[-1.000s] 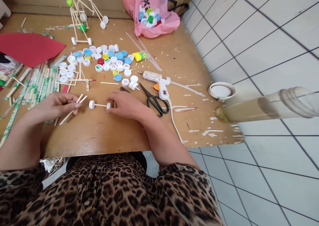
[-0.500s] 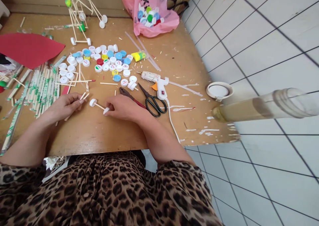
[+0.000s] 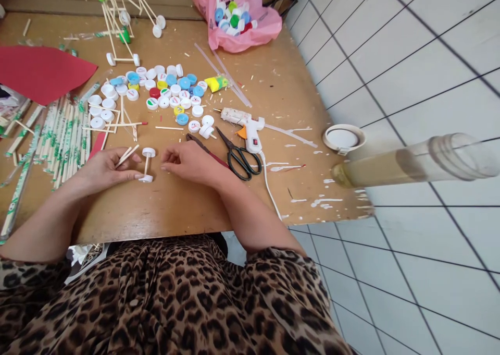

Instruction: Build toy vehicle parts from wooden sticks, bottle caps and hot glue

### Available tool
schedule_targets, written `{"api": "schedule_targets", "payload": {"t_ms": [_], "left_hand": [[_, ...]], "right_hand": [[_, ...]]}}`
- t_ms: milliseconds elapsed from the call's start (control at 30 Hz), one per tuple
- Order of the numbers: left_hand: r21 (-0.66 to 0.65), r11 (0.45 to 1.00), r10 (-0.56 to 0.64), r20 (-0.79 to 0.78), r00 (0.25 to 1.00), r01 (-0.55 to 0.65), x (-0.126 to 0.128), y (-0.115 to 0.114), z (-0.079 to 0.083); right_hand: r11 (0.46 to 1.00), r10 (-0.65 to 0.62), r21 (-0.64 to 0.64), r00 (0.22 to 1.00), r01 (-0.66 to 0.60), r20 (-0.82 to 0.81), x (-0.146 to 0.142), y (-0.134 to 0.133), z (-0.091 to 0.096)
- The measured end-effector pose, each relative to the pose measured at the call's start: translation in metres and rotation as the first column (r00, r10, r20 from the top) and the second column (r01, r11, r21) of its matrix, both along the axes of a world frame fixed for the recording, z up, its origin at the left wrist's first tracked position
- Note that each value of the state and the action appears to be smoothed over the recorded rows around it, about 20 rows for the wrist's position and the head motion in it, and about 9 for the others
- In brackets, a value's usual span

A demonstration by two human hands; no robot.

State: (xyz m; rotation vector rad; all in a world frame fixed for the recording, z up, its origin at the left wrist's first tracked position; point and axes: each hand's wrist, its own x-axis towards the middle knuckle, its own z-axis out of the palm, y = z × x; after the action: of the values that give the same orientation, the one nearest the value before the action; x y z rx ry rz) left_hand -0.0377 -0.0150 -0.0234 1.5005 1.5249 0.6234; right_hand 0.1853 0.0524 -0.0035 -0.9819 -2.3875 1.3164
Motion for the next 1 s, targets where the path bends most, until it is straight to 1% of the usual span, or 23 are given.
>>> {"api": "schedule_targets", "payload": {"t_ms": [167,267,400,500,600,700,767,800,867,933,1000], "left_hand": [[0.009,0.998,-0.056,-0.032,0.998,0.056,0.003,-0.002,0.005],[0.017,0.996,-0.089,-0.048,0.995,0.090,0.003,-0.002,0.008],[0.060,0.986,-0.152,-0.023,0.988,0.153,0.002,-0.003,0.010],[0.089,0.979,-0.184,-0.003,0.983,0.184,0.001,-0.003,0.011],[0.087,0.974,-0.212,0.004,0.977,0.211,0.000,-0.003,0.011],[0.084,0.978,-0.190,0.007,0.982,0.189,-0.002,-0.003,0.008],[0.075,0.985,-0.158,0.013,0.987,0.157,-0.003,-0.002,0.007],[0.071,0.988,-0.141,0.016,0.990,0.140,-0.004,-0.002,0.006],[0.063,0.992,-0.109,0.021,0.994,0.107,-0.005,-0.002,0.005],[0.059,0.995,-0.082,0.031,0.996,0.080,-0.006,-0.001,0.005],[0.052,0.996,-0.079,0.046,0.996,0.077,-0.007,0.000,0.005]], "right_hand": [[0.996,-0.032,0.088,0.999,0.030,0.014,-0.001,0.005,-0.004],[0.993,-0.030,0.118,0.999,0.026,0.032,-0.003,0.004,-0.006],[0.989,-0.050,0.140,0.998,0.044,0.039,-0.002,0.005,-0.005],[0.986,-0.091,0.139,0.996,0.090,0.002,0.003,0.008,-0.002],[0.976,-0.157,0.142,0.986,0.164,-0.063,0.008,0.012,-0.001],[0.954,-0.243,0.155,0.965,0.257,-0.099,0.013,0.018,0.001],[0.922,-0.325,0.183,0.939,0.340,-0.109,0.018,0.024,0.003],[0.894,-0.383,0.203,0.916,0.400,-0.121,0.021,0.027,0.004],[0.826,-0.503,0.211,0.853,0.522,-0.139,0.031,0.034,0.009],[0.731,-0.631,0.198,0.758,0.653,-0.167,0.045,0.039,0.014],[0.667,-0.711,0.178,0.690,0.723,-0.138,0.061,0.042,0.018]]}}
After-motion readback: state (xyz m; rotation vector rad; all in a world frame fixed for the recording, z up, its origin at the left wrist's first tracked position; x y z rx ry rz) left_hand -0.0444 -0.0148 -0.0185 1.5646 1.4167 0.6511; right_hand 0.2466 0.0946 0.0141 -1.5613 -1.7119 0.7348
